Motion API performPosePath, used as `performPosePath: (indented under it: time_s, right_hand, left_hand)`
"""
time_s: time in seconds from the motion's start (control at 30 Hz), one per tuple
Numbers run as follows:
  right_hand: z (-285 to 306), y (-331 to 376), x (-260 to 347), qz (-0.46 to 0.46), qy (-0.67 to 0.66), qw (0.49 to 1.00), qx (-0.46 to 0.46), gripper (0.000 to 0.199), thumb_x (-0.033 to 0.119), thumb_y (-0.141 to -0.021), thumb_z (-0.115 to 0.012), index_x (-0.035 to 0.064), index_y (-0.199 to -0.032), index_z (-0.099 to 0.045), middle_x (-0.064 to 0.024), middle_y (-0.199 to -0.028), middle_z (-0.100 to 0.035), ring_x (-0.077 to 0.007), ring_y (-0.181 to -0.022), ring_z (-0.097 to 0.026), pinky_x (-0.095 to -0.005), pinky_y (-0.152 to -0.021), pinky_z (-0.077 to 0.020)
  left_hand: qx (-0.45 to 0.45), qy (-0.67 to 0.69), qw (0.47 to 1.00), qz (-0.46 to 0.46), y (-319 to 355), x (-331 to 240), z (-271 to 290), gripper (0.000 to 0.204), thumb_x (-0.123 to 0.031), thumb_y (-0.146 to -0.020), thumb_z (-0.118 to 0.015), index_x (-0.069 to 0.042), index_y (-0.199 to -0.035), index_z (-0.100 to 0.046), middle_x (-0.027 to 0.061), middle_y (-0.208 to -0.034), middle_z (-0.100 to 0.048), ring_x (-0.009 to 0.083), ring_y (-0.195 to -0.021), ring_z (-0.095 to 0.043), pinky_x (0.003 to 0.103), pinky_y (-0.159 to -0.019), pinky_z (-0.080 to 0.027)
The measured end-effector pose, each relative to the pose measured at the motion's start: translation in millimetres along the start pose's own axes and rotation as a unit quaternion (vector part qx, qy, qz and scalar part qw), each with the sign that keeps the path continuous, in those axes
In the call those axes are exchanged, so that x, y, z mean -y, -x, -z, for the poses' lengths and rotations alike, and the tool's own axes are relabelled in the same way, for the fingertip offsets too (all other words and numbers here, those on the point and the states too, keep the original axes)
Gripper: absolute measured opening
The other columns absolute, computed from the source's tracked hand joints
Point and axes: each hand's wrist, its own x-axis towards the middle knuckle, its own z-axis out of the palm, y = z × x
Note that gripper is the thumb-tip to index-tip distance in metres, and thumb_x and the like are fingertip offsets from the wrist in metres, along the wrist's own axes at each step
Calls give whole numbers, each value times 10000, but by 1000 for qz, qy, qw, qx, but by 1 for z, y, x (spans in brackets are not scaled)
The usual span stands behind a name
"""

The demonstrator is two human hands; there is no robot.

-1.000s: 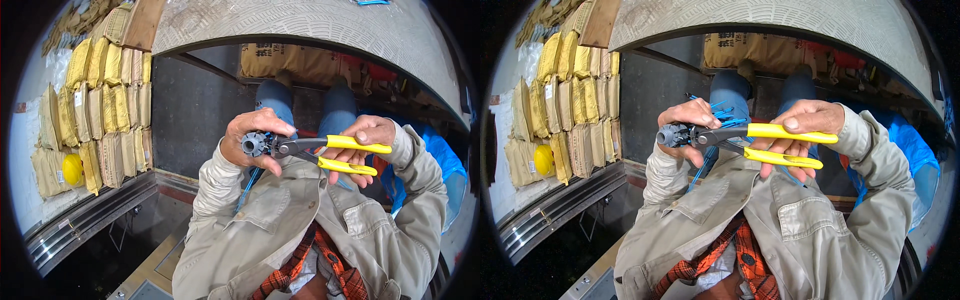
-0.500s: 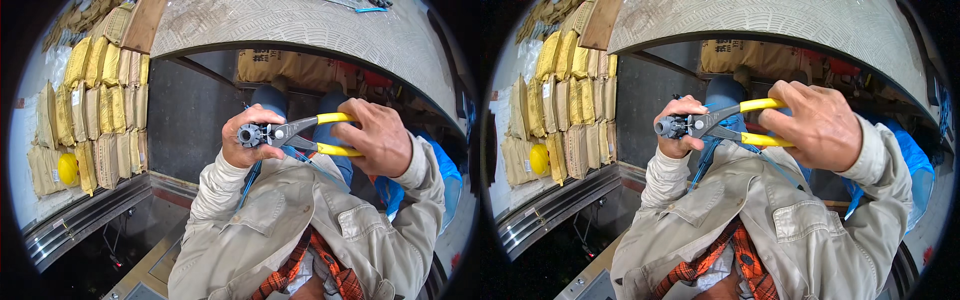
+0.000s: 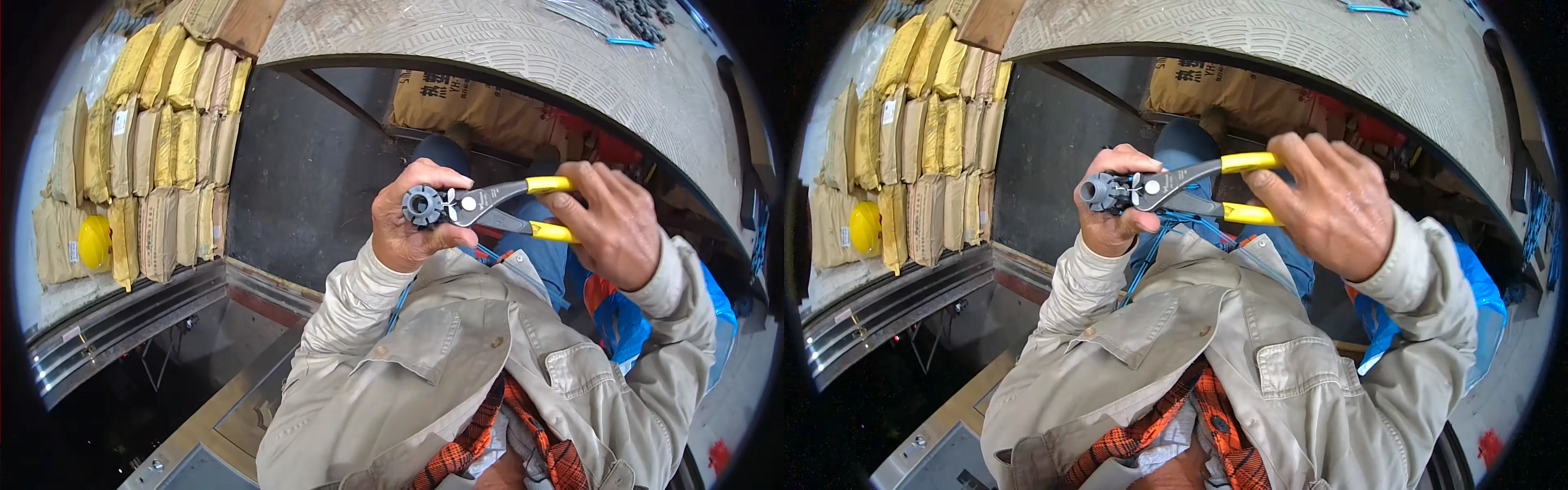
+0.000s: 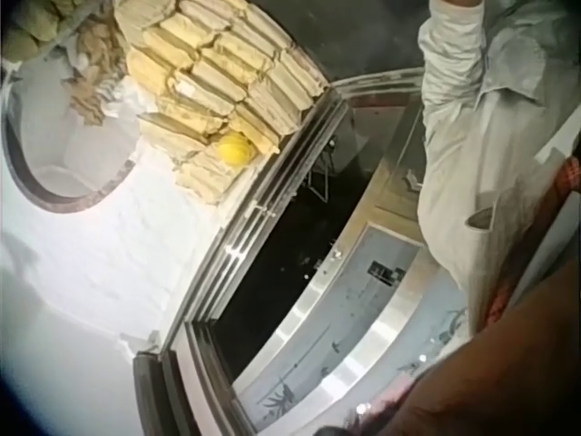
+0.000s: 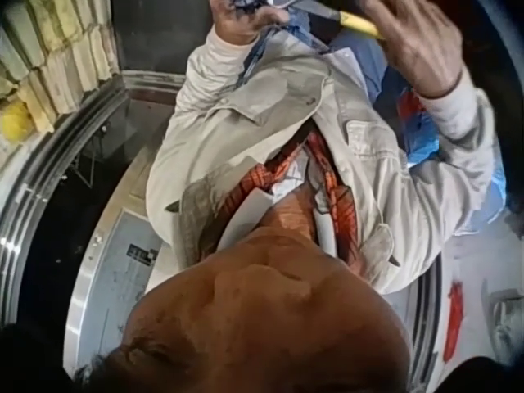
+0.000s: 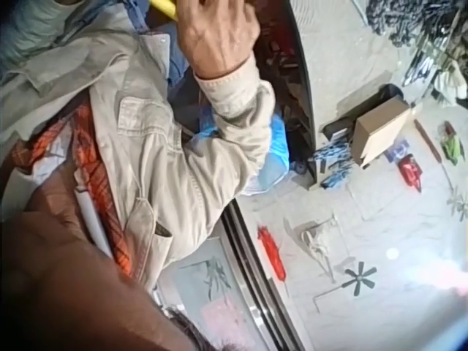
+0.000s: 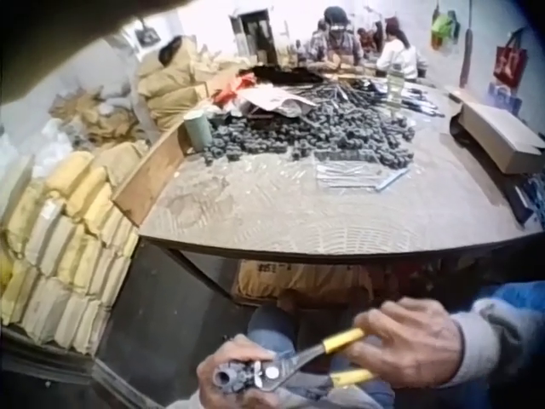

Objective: Assembling blue plastic arms into a central hub and securing them using a crimping tool.

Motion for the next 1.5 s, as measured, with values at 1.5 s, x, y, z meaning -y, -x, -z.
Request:
performPosePath:
  time_s: [1.5]
  right_hand:
    - [-22,-1,1,-5,-542,834,106,276,3,-744,-625,34,-936,-431,-91,-724,-567,-223,-476,-556,-302,-425,-410]
  left_hand:
    - [51,57,997,6,0,0,15,572,-323,-470,-849,-66,-888,-555,59,-794,-611,175,-730,-560,287,-683,-447]
